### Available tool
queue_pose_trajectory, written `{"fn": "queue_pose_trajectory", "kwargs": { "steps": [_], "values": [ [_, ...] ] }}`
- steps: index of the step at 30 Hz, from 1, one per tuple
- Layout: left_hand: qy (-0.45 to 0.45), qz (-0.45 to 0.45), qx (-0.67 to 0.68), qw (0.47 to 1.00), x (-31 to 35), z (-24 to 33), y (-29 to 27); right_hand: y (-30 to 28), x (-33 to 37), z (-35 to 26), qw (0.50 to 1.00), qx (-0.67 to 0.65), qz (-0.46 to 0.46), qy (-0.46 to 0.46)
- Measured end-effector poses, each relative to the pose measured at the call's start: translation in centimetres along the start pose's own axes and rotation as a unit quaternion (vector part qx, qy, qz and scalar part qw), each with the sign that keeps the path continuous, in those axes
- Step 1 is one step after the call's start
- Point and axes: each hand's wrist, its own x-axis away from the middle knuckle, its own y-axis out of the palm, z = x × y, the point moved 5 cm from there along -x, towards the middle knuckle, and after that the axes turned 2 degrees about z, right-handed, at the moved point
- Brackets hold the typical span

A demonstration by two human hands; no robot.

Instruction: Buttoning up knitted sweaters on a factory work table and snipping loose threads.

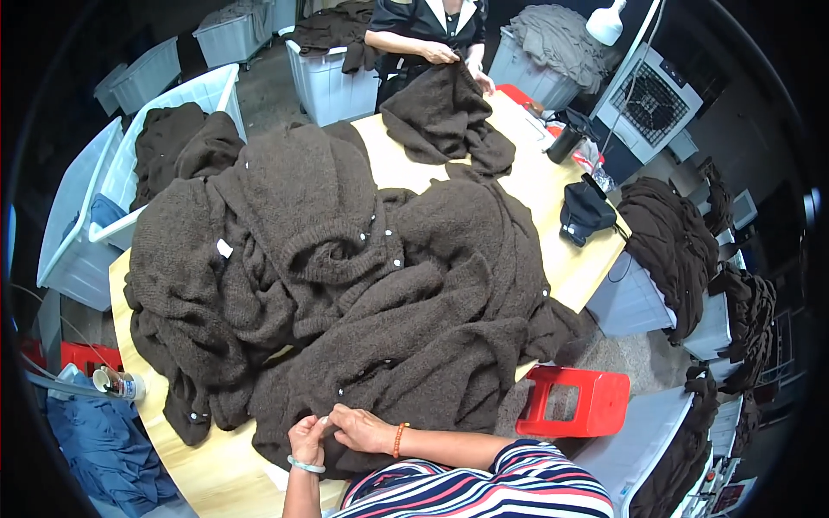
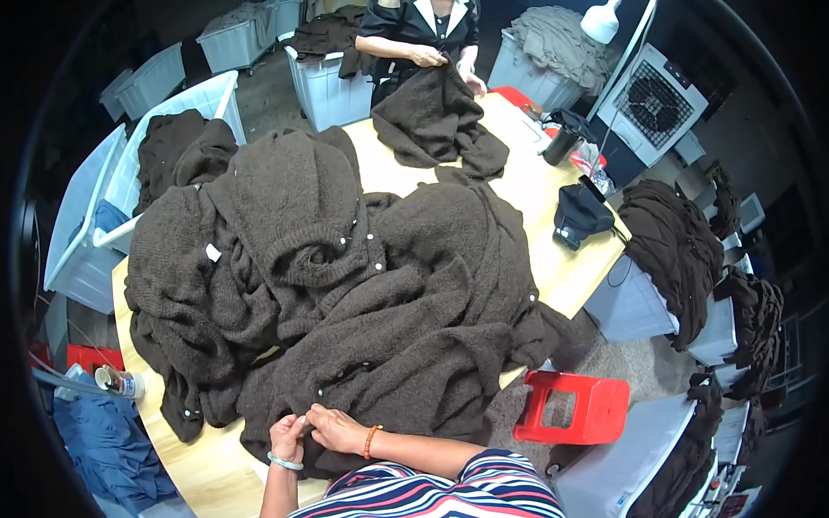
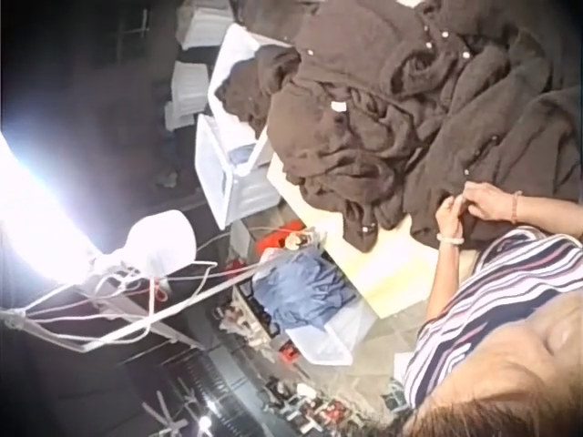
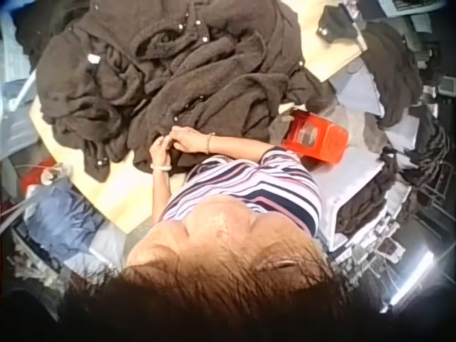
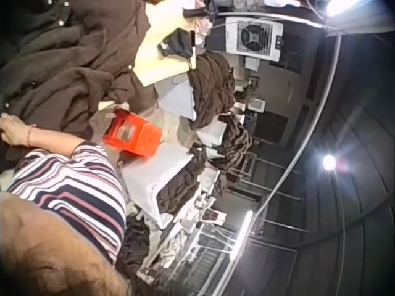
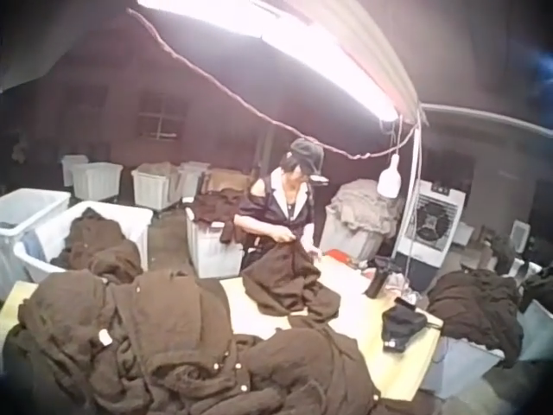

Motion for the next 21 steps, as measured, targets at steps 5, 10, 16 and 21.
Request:
{"fn": "queue_pose_trajectory", "kwargs": {
  "steps": [5, 10, 16, 21],
  "values": [
    [-0.038, -0.032, 0.080, 0.996, 0.8, 0.3, 0.5, -1.1, 0.0, -1.1, 0.996, 0.001, 0.082, -0.023],
    [-0.041, -0.065, 0.089, 0.993, 1.1, 0.4, 1.3, -1.2, 0.3, -0.7, 0.996, 0.040, 0.074, -0.015],
    [-0.020, -0.025, -0.023, 0.999, 0.6, 0.4, 0.4, -1.1, 0.1, 0.0, 0.998, 0.026, 0.049, -0.021],
    [0.027, -0.045, -0.150, 0.987, 1.0, 1.7, 0.8, -1.3, 0.0, -0.1, 0.996, 0.065, 0.029, -0.052]
  ]
}}
